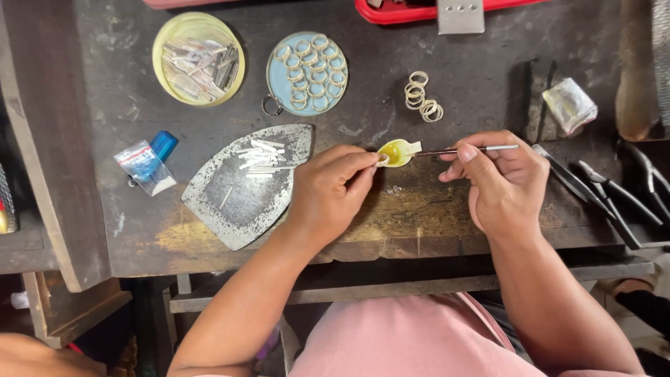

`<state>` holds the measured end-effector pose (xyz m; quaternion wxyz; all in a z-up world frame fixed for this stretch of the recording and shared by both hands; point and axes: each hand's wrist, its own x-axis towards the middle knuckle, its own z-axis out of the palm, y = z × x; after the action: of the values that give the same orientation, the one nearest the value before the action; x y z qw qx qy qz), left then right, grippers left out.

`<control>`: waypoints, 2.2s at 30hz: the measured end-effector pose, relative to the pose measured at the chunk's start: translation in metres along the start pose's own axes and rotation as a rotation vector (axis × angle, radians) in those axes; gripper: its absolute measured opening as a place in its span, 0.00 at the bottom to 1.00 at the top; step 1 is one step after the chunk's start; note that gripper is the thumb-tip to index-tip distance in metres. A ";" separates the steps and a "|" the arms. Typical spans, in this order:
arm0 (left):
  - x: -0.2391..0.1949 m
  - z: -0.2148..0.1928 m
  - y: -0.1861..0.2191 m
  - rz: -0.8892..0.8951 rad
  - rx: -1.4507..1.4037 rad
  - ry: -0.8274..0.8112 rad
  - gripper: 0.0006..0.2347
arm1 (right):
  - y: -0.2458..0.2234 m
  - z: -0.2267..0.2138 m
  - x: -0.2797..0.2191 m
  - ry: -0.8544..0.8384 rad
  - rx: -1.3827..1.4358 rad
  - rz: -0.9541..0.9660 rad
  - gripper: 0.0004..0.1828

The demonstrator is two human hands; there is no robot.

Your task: The person applies a yellow liquid adhesive to small metal rings using a fine brush. They hold each ring with the left hand and carefully coat the surface with the brush, occasionally dipping the brush into a small container of adhesive. Completed rings are placed on a blue tray nearby.

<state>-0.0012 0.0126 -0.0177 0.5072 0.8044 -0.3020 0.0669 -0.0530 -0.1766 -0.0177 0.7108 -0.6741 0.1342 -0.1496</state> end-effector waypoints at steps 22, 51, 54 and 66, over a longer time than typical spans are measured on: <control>-0.029 -0.007 0.010 0.012 -0.263 -0.080 0.05 | 0.017 -0.010 -0.032 -0.192 0.279 -0.034 0.05; -0.032 -0.009 0.002 0.150 -0.123 -0.170 0.05 | -0.002 -0.005 -0.032 -0.270 0.107 0.022 0.05; -0.032 -0.009 0.003 0.152 -0.124 -0.157 0.04 | -0.003 -0.005 -0.032 -0.264 0.123 0.026 0.05; -0.031 -0.009 0.003 0.161 -0.122 -0.173 0.04 | 0.000 -0.006 -0.032 -0.250 0.146 0.036 0.06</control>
<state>-0.0261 0.0324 -0.0237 0.5204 0.7478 -0.4119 0.0192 -0.0851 -0.1693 -0.0180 0.7718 -0.6314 0.0453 -0.0609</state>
